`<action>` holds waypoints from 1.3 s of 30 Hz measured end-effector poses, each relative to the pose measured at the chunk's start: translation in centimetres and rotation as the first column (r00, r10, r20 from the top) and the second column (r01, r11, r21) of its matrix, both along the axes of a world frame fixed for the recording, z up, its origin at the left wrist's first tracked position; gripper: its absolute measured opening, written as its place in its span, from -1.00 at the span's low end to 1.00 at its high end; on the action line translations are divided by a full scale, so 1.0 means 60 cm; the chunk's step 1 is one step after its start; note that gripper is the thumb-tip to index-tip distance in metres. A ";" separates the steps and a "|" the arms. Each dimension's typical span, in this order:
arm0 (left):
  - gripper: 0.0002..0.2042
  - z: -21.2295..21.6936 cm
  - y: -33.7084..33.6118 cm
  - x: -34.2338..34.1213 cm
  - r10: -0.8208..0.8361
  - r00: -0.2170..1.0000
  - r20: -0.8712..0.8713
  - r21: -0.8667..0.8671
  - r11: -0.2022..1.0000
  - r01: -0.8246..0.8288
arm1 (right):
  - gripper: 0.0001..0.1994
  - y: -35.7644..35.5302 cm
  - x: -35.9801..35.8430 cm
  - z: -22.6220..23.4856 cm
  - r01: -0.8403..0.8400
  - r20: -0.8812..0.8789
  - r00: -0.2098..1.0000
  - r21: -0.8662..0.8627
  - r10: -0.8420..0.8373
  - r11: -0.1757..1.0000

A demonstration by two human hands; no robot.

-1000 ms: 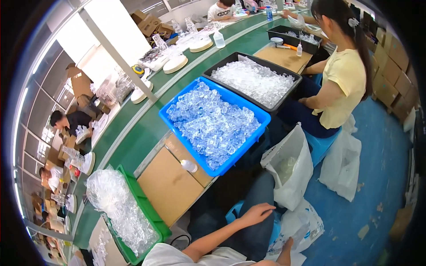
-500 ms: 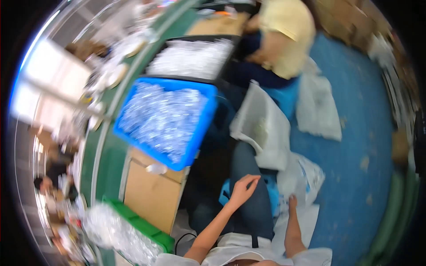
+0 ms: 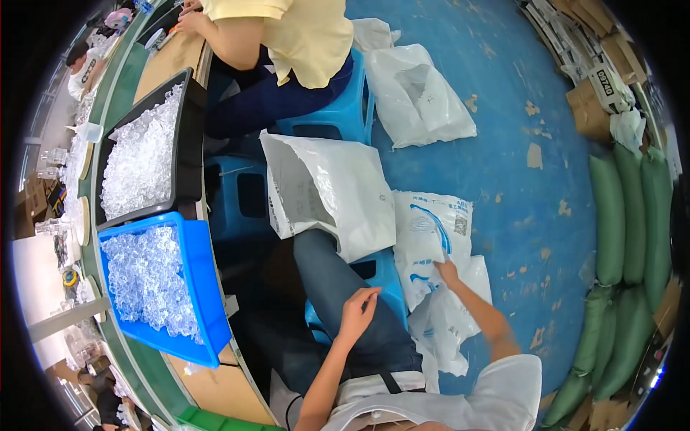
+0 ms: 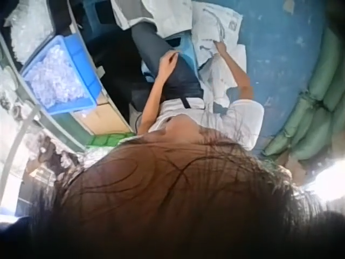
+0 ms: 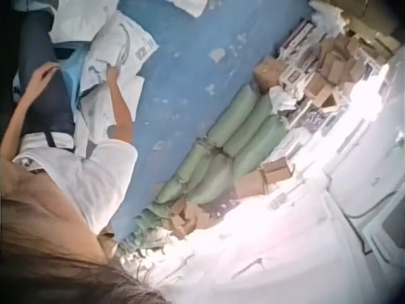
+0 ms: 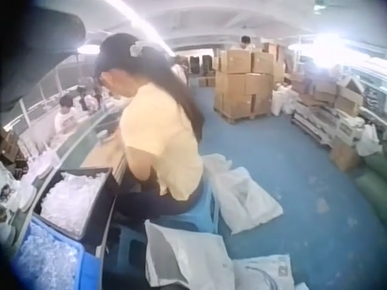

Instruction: Assembling decorative lighting fixtures by gluing plastic crystal pieces onto a base.

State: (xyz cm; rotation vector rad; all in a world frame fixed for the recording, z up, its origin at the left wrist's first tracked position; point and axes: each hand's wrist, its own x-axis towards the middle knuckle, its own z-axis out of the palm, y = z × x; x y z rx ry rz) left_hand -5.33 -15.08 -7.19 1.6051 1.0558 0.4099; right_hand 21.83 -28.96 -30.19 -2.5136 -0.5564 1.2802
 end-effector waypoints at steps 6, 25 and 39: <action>-0.84 0.014 0.038 -0.013 0.091 0.991 0.098 -0.070 0.994 -0.084 | -0.75 0.152 0.113 0.042 0.747 -0.690 0.398 -0.138 -0.604 0.651; -0.77 -0.120 0.135 0.104 -0.070 0.979 -0.191 0.208 0.972 0.110 | -0.66 0.454 -0.113 -0.041 0.882 -0.851 0.155 -0.110 -0.501 0.459; -0.72 -0.082 0.145 0.005 0.279 0.871 -0.403 0.565 0.825 -0.003 | -0.56 0.159 0.014 -0.103 0.556 -0.342 0.810 0.185 -0.477 0.811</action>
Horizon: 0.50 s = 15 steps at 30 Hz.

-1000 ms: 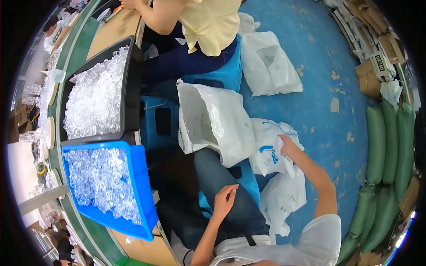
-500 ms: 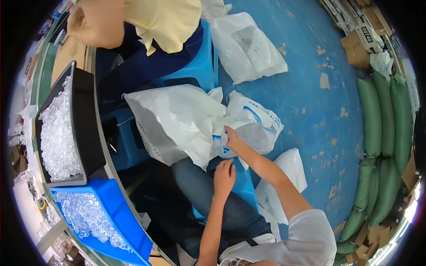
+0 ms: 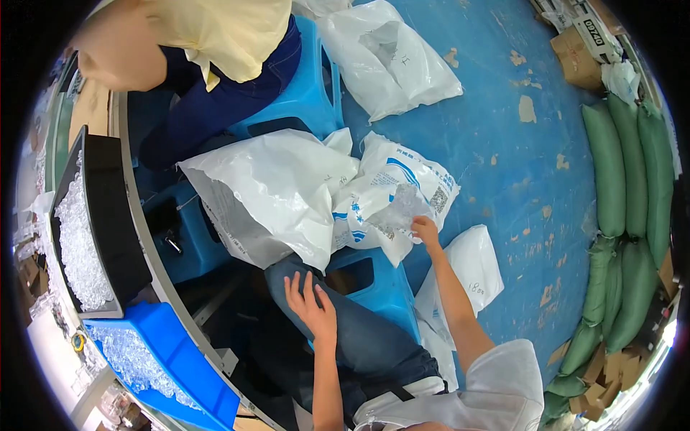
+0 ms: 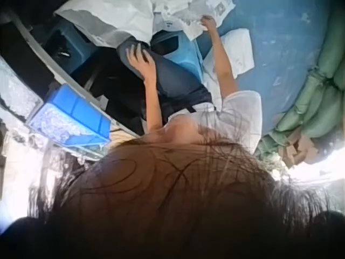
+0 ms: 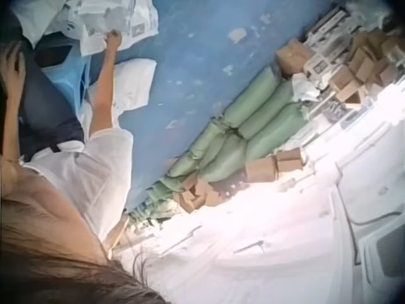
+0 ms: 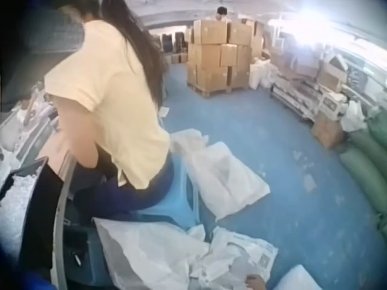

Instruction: Assembling decorative lighting fixtures by gluing plastic crystal pieces onto a base.

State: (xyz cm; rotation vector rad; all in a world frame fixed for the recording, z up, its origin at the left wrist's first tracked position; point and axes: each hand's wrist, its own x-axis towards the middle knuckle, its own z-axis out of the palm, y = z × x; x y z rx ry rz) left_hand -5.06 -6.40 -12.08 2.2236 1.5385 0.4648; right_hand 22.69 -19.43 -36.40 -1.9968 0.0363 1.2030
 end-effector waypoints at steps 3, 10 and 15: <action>-0.71 0.000 0.000 -0.010 0.019 1.000 -0.006 0.077 0.997 -0.018 | -0.41 0.039 -0.006 -0.060 -0.138 0.303 0.940 -0.093 0.160 0.986; -0.69 -0.003 -0.004 -0.001 0.032 0.999 0.040 0.045 0.998 -0.034 | 0.09 0.121 0.001 -0.125 -0.440 0.388 0.670 -0.480 0.633 0.759; -0.66 -0.002 -0.002 -0.014 0.016 1.000 -0.012 0.072 0.997 -0.015 | 0.06 0.121 0.002 -0.156 -0.667 0.160 0.620 -0.408 0.768 0.623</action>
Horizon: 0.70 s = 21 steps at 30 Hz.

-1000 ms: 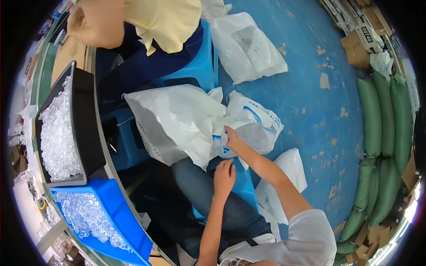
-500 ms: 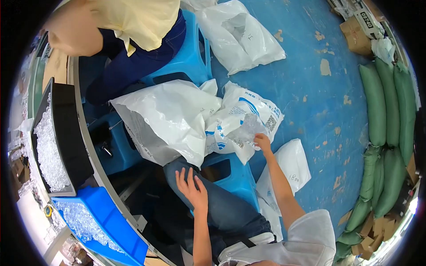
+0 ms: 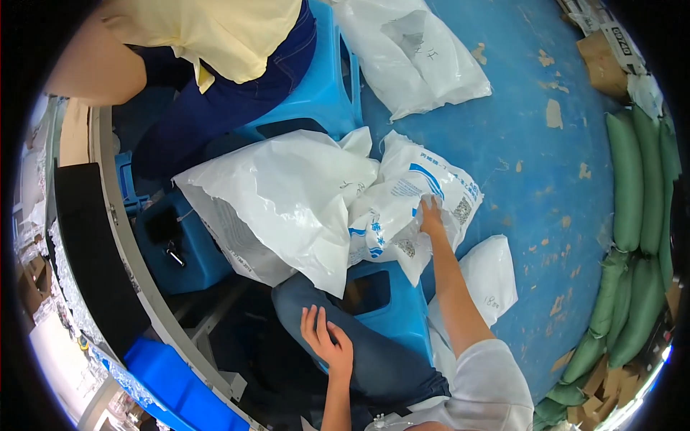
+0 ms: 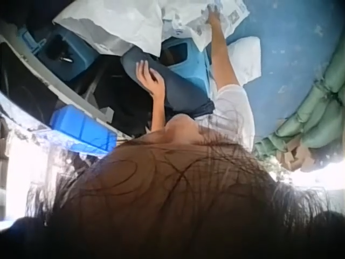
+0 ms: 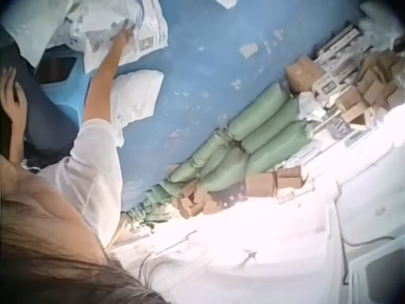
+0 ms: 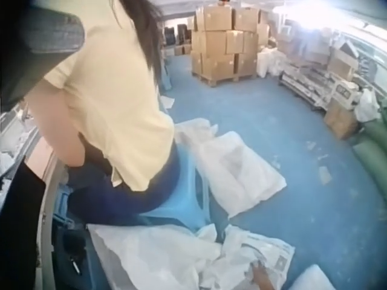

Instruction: Assembling decorative lighting fixtures by gluing plastic crystal pieces onto a base.

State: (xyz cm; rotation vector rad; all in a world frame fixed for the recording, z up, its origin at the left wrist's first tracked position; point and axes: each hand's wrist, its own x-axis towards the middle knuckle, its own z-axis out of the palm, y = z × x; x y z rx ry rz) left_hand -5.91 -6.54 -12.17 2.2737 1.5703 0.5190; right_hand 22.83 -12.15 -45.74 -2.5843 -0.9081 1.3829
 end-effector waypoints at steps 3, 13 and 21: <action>-0.67 0.001 0.002 0.014 0.034 0.999 0.035 -0.034 0.999 -0.032 | -0.17 -0.048 -0.018 -0.062 -0.105 0.158 0.982 0.025 0.100 0.994; -0.67 -0.006 0.001 0.014 0.003 0.999 0.037 -0.081 0.997 0.000 | -0.58 -0.030 -0.043 -0.087 -0.029 0.444 0.895 0.136 -0.035 0.990; -0.67 -0.007 0.006 0.014 -0.016 0.995 0.101 -0.063 0.998 0.023 | -0.72 -0.072 -0.064 0.019 0.313 0.319 0.862 0.274 -0.393 0.909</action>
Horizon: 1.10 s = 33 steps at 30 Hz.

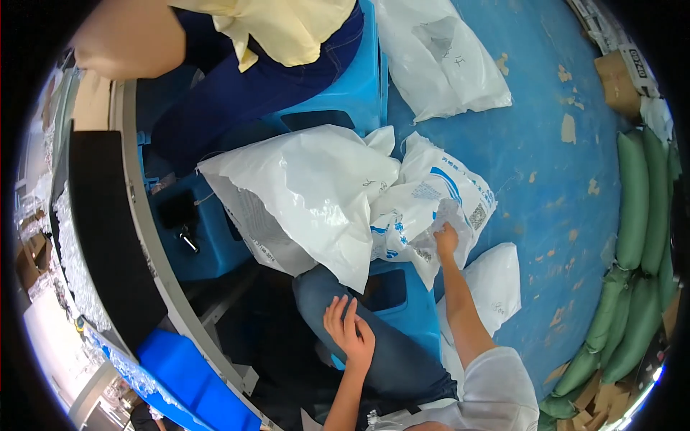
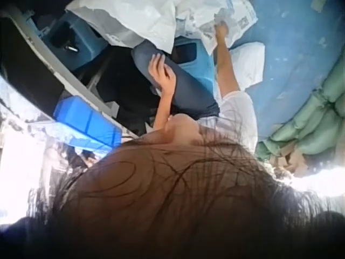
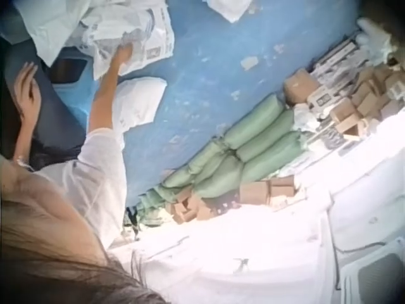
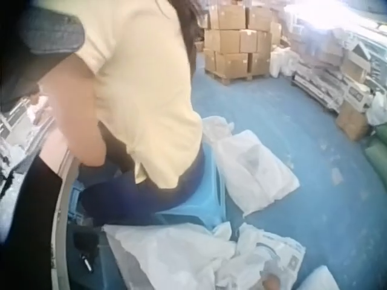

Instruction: Assembling decorative lighting fixtures by gluing plastic crystal pieces onto a base.

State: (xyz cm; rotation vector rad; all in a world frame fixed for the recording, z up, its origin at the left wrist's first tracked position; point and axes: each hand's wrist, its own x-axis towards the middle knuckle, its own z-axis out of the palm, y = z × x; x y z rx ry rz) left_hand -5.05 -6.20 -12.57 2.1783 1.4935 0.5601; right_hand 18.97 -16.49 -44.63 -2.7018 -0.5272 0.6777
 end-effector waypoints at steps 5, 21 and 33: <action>-0.68 -0.007 -0.003 0.014 0.021 0.994 0.111 0.023 0.999 -0.024 | -0.71 -0.028 0.057 0.077 0.369 -0.278 0.907 0.161 -0.317 0.915; -0.60 -0.041 -0.012 -0.002 0.073 0.965 0.251 0.205 0.970 -0.127 | -0.77 0.256 -0.216 0.873 0.073 -0.429 0.346 0.899 0.835 0.432; -0.61 -0.054 -0.032 -0.038 0.103 0.991 0.091 0.150 0.982 -0.116 | -0.53 0.362 -0.521 0.943 -0.635 0.487 -0.092 0.643 0.869 -0.427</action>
